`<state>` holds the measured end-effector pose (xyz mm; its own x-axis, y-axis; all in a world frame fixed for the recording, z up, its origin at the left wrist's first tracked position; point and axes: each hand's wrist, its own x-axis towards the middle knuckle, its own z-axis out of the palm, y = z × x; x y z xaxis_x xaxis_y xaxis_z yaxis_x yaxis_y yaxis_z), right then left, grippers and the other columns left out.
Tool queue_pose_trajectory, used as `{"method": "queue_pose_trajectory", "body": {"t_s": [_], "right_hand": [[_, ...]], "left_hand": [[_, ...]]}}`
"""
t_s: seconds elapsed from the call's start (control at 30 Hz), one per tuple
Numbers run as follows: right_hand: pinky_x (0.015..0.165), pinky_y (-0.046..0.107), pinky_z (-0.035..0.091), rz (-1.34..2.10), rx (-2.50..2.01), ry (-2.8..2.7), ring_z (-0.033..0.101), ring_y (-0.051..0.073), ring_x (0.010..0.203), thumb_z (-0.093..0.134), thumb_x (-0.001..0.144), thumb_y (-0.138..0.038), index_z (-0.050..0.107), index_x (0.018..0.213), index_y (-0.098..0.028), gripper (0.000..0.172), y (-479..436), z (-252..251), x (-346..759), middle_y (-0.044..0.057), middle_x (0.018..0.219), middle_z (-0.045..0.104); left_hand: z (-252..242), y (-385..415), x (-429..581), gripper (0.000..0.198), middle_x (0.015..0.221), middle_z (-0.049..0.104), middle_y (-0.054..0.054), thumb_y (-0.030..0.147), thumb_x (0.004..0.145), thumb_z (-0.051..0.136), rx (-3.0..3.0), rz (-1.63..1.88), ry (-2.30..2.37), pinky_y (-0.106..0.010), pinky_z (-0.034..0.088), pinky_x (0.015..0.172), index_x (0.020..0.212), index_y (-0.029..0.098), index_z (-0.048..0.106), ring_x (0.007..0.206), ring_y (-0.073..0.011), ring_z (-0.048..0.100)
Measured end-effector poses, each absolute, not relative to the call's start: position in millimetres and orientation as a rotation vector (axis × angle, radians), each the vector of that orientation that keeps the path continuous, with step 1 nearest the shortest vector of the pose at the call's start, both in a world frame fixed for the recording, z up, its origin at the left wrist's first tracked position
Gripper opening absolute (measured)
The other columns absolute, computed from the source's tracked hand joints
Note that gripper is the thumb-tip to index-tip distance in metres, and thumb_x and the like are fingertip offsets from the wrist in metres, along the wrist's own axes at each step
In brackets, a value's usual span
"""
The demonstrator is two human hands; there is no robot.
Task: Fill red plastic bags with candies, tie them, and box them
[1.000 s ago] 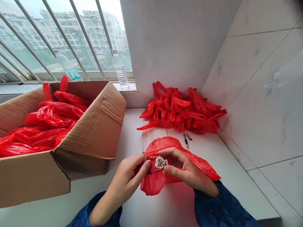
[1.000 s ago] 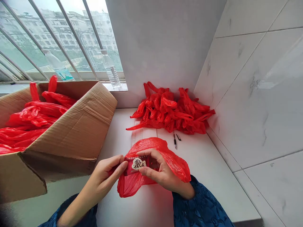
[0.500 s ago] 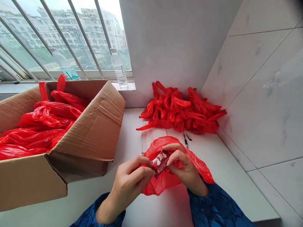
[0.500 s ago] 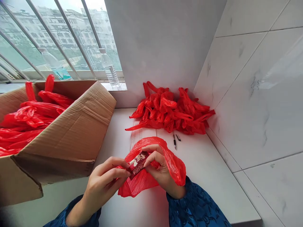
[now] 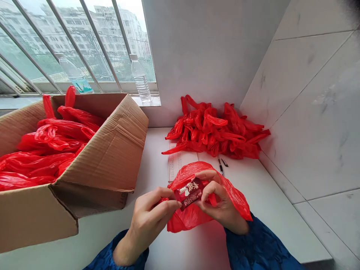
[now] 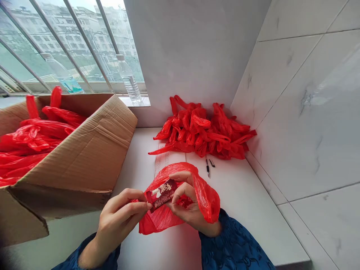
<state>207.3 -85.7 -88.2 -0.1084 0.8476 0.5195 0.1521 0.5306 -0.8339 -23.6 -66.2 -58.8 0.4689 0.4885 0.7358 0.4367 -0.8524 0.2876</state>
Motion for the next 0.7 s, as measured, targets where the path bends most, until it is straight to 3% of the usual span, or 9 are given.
{"method": "queue_pose_trajectory", "body": {"t_s": [0.7], "right_hand": [[0.089, 0.039, 0.055, 0.730, -0.780, -1.575, 0.063, 0.022, 0.102, 0.072, 0.090, -0.024, 0.065, 0.095, -0.028, 0.010, -91.3, -87.6, 213.4, 0.003, 0.106, 0.061]], "left_hand": [[-54.3, -69.6, -26.7, 0.016, 0.090, 0.068, -0.003, 0.005, 0.089, 0.066, 2.615, 1.414, 0.897, -0.021, 0.052, 0.064, 0.091, 0.021, 0.069, 0.071, -0.0103, 0.065]]}}
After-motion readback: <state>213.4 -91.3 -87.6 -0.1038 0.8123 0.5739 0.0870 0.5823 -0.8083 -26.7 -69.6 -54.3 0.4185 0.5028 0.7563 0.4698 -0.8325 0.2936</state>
